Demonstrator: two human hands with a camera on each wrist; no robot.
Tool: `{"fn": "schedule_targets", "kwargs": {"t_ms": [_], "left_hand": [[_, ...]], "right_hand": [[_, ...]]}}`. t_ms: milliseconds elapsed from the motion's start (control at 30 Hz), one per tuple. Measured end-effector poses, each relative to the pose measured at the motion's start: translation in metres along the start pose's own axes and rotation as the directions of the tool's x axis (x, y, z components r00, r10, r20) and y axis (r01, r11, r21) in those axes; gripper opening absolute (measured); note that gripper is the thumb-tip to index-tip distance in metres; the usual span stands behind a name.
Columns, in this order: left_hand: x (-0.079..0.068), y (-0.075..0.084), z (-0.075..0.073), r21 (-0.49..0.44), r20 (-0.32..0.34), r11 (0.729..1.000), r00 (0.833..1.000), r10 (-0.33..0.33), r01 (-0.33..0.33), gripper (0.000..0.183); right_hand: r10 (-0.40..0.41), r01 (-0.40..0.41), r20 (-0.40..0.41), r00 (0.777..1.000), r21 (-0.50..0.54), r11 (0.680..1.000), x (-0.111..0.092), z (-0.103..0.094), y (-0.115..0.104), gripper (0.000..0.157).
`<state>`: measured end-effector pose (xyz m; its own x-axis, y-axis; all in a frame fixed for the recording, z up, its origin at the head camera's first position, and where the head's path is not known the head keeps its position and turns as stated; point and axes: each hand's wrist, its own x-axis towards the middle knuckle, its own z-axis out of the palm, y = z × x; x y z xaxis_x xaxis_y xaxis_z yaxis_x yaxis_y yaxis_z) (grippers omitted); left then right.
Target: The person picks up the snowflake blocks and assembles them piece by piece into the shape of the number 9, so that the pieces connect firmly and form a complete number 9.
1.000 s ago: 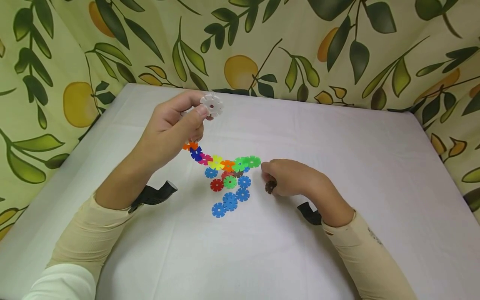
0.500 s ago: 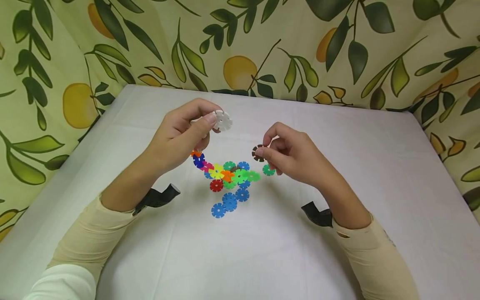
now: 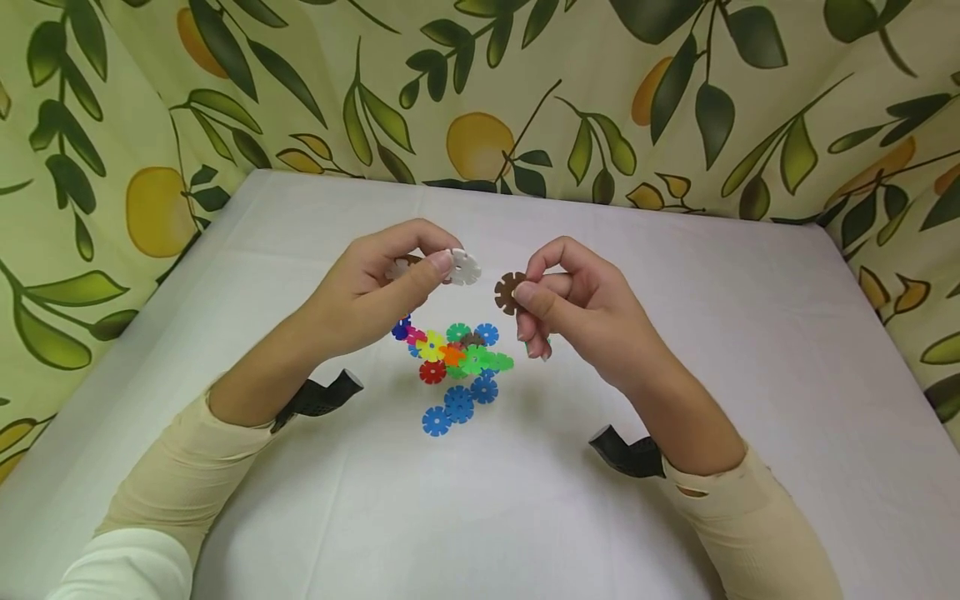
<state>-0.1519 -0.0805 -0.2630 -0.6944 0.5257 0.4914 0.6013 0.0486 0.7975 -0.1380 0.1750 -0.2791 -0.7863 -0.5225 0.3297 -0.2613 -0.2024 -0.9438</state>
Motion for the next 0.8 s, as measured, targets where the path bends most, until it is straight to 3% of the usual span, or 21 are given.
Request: {"fn": "schedule_targets", "kwargs": {"t_ms": [267, 800], "left_hand": [[0.0011, -0.0023, 0.0002, 0.108, -0.008, 0.988, 0.994, 0.111, -0.109, 0.015], [0.0017, -0.0051, 0.0024, 0.158, 0.003, 0.978, 0.991, 0.137, -0.136, 0.013]], "right_hand": [[-0.02, 0.011, 0.057, 0.998, 0.152, 0.988, -0.0005, 0.0056, -0.002, 0.014], [0.022, -0.029, 0.032, 0.999, 0.227, 0.973, -0.0004, 0.0091, -0.0009, 0.013]]}}
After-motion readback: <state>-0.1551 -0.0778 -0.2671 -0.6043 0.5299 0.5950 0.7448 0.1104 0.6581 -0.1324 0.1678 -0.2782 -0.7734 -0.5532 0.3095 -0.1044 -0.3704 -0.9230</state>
